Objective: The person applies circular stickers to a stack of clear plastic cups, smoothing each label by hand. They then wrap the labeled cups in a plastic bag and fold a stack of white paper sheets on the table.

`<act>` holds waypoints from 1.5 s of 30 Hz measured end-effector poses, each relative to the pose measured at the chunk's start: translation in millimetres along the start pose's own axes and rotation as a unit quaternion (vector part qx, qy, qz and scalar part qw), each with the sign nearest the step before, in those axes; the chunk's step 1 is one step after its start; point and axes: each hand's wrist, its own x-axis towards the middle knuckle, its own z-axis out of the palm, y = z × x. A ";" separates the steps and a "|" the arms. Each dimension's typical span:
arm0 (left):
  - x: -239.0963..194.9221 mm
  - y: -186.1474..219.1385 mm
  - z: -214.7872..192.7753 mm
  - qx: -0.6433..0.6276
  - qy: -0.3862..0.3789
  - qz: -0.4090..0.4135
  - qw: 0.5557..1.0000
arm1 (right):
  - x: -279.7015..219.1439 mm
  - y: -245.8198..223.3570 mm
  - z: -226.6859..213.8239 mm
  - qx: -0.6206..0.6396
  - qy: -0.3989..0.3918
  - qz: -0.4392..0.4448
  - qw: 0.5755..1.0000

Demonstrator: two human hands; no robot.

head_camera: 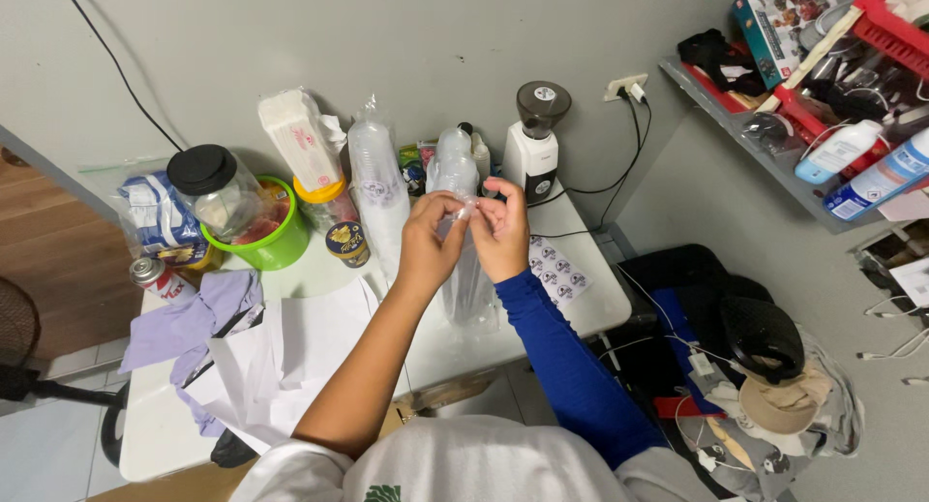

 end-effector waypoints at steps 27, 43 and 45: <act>-2.5 -0.6 -10.7 0.002 0.006 -0.086 0.996 | -6.1 -4.3 11.4 -0.078 -0.011 -0.039 0.996; -8.6 -47.7 -5.5 -0.075 -0.118 -0.111 0.984 | -7.7 -54.0 5.7 -0.394 -0.029 -0.179 0.901; -3.9 -38.8 -3.1 -0.082 -0.087 -0.115 0.986 | -6.4 -46.0 1.3 -0.362 -0.030 -0.170 0.916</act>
